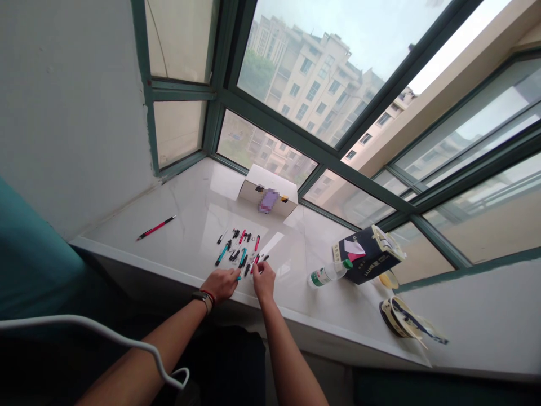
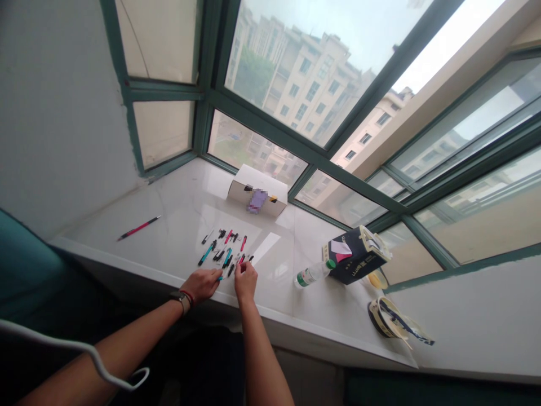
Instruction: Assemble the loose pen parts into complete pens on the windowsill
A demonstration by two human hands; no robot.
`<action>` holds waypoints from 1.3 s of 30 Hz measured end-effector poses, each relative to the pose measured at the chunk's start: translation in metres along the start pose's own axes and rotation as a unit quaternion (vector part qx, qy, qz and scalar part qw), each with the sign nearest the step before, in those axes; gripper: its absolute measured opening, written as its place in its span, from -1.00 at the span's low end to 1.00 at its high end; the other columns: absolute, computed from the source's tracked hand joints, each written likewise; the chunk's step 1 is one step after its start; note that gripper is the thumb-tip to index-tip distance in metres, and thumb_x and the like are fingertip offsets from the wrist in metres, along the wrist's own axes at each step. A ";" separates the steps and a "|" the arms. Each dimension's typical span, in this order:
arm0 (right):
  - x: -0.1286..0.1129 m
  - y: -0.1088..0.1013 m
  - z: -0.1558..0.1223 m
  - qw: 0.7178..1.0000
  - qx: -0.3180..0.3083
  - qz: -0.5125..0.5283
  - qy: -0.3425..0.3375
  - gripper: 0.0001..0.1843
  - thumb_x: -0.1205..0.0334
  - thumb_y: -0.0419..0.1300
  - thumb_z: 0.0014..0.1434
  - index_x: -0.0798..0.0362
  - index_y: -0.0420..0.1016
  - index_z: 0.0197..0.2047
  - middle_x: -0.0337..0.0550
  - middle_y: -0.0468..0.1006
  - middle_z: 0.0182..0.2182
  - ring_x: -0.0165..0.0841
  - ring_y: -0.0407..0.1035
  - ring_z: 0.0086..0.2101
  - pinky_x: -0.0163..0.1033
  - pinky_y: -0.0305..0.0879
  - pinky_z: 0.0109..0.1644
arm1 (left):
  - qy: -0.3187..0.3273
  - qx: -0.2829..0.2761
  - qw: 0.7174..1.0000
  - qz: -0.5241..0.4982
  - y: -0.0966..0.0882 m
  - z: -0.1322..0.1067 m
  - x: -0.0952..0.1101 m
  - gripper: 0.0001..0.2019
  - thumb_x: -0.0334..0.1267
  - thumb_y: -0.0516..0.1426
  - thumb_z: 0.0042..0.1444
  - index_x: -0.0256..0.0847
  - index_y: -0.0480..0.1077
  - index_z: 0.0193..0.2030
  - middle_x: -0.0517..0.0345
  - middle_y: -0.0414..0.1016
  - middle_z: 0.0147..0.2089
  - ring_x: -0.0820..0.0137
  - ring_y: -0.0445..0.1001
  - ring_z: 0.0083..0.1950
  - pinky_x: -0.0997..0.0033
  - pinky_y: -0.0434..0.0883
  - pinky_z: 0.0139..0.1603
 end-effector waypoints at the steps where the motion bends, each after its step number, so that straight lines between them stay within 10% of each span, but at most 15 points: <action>1: 0.005 -0.010 -0.005 1.000 0.009 -0.008 -0.012 -0.75 0.09 0.07 0.23 0.02 0.47 -0.37 -0.15 0.54 -0.43 -0.30 0.38 -0.39 -0.27 0.22 -0.21 | 0.000 0.001 1.000 0.000 0.000 0.000 0.000 -0.73 -0.27 -0.04 0.21 -0.21 0.41 -0.06 -0.04 0.51 -0.27 0.24 0.48 -0.30 0.27 0.33 -0.26; 7: 0.062 -0.058 -0.027 0.979 0.086 -0.185 0.013 -0.69 0.16 0.01 0.25 0.11 0.51 -0.14 0.14 0.50 -0.12 -0.10 0.35 -0.09 -0.12 0.19 0.01 | -0.015 0.009 1.000 -0.016 -0.004 -0.001 -0.001 -0.74 -0.24 -0.04 0.22 -0.19 0.42 -0.07 -0.03 0.52 -0.27 0.24 0.48 -0.31 0.28 0.33 -0.25; 17: 0.076 -0.048 -0.040 0.964 0.084 -0.251 0.023 -0.64 0.20 -0.04 0.28 0.09 0.45 0.04 0.11 0.36 0.13 -0.13 0.19 0.13 -0.10 0.08 0.15 | -0.073 0.045 0.983 -0.164 -0.018 -0.006 -0.014 -0.70 -0.05 -0.10 0.31 -0.11 0.38 -0.17 0.11 0.48 -0.37 0.32 0.47 -0.34 0.40 0.30 -0.30; 20: 0.077 -0.050 -0.039 0.962 0.082 -0.256 0.043 -0.64 0.22 0.00 0.24 0.07 0.43 0.05 0.09 0.35 0.15 -0.14 0.17 0.14 -0.11 0.07 0.15 | -0.147 0.108 0.916 -0.356 -0.027 -0.010 -0.036 -0.67 0.04 -0.11 0.31 -0.13 0.32 -0.17 0.25 0.35 -0.52 0.42 0.38 -0.52 0.45 0.29 -0.43; 24: 0.077 -0.049 -0.039 0.962 0.070 -0.261 0.047 -0.65 0.21 0.01 0.24 0.06 0.42 0.05 0.08 0.33 0.18 -0.13 0.13 0.17 -0.10 0.05 0.16 | -0.226 0.174 0.760 -0.585 -0.026 -0.014 -0.065 -0.56 0.18 -0.13 0.27 -0.16 0.25 -0.12 0.31 0.31 -0.52 0.47 0.37 -0.59 0.47 0.36 -0.53; 27: 0.077 -0.049 -0.039 0.961 0.070 -0.264 0.050 -0.64 0.21 0.01 0.23 0.06 0.41 0.05 0.08 0.32 0.19 -0.13 0.12 0.17 -0.09 0.05 0.15 | -0.236 0.146 0.712 -0.645 -0.021 -0.012 -0.071 -0.51 0.24 -0.11 0.23 -0.17 0.25 -0.06 0.29 0.37 -0.47 0.45 0.45 -0.53 0.39 0.46 -0.47; 39: 0.076 -0.050 -0.039 0.961 0.070 -0.259 0.059 -0.64 0.22 0.03 0.22 0.07 0.41 0.06 0.07 0.34 0.18 -0.13 0.12 0.17 -0.09 0.04 0.17 | -0.223 0.107 0.738 -0.627 -0.019 -0.011 -0.068 -0.47 0.24 -0.13 0.24 -0.17 0.28 0.02 0.19 0.42 -0.41 0.53 0.35 -0.57 0.61 0.13 -0.68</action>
Point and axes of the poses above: each hand's wrist, its own z-axis towards the middle knuckle, its own y-axis out of the palm, x = y × z, the point moved 8 cm from there along z, towards the middle knuckle
